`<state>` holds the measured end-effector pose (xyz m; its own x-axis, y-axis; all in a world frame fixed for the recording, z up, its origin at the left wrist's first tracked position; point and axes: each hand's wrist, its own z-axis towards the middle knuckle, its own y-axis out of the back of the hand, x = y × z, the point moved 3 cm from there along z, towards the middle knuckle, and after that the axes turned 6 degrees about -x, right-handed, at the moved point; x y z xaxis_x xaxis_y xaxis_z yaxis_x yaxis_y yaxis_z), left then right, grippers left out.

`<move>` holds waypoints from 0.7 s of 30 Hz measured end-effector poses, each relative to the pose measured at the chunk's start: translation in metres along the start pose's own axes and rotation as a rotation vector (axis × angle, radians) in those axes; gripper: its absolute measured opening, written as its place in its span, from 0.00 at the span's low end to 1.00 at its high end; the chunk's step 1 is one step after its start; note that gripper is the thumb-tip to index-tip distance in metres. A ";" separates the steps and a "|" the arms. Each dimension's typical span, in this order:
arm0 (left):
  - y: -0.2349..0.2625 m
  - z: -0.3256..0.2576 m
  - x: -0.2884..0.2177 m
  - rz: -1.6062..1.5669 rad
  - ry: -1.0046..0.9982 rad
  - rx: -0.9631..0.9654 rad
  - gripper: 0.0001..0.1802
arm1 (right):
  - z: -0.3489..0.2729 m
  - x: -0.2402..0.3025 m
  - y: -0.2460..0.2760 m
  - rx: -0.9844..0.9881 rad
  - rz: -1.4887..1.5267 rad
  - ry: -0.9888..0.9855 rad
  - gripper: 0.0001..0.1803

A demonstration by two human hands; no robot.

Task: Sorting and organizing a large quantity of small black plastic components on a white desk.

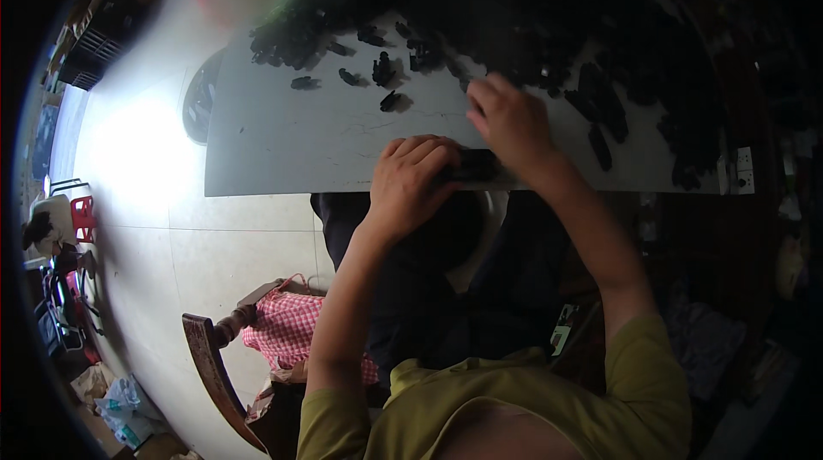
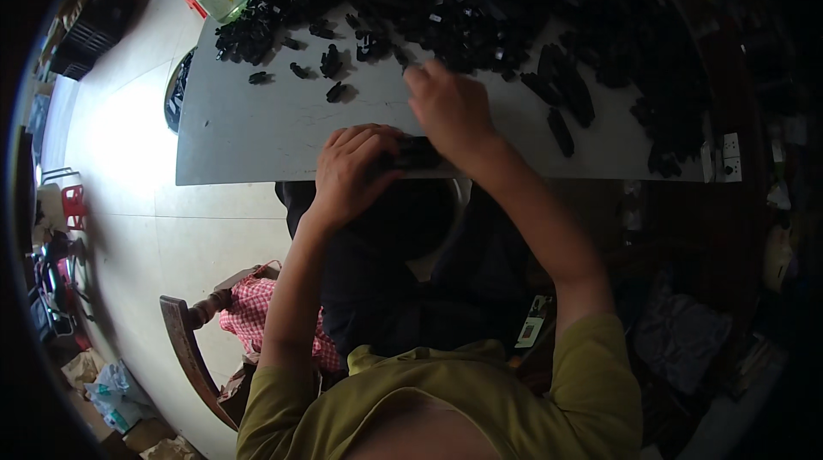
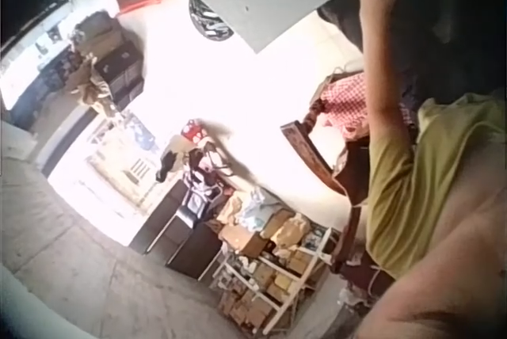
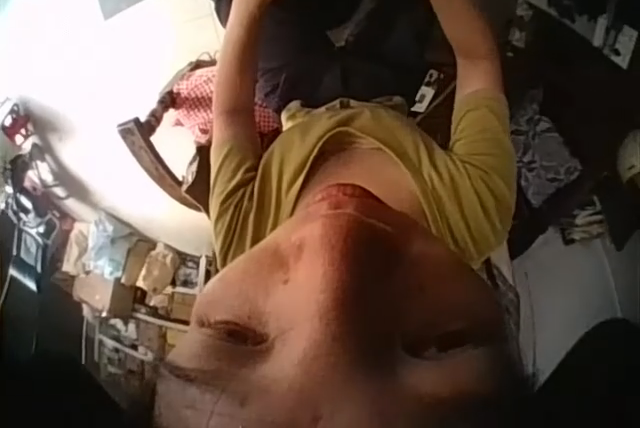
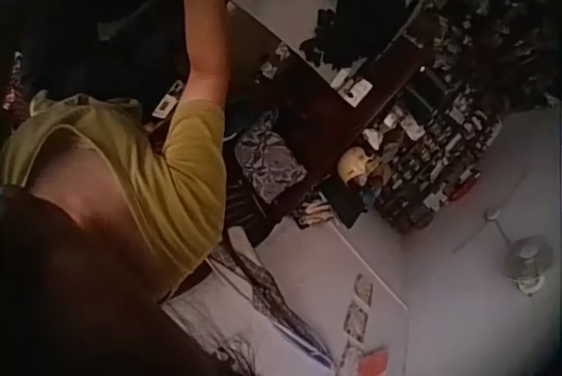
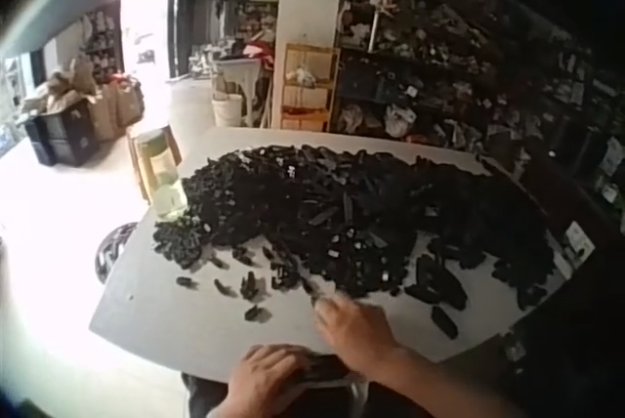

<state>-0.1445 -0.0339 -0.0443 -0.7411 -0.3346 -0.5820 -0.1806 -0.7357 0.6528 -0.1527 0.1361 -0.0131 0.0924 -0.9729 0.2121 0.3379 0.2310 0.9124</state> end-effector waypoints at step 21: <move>0.001 -0.001 -0.002 0.025 -0.014 0.008 0.19 | 0.001 -0.007 0.016 0.194 0.249 -0.024 0.18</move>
<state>-0.1426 -0.0347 -0.0432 -0.7544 -0.3445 -0.5587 -0.1673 -0.7222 0.6712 -0.1489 0.1465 0.0007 0.1268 -0.8872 0.4436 0.1221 0.4577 0.8807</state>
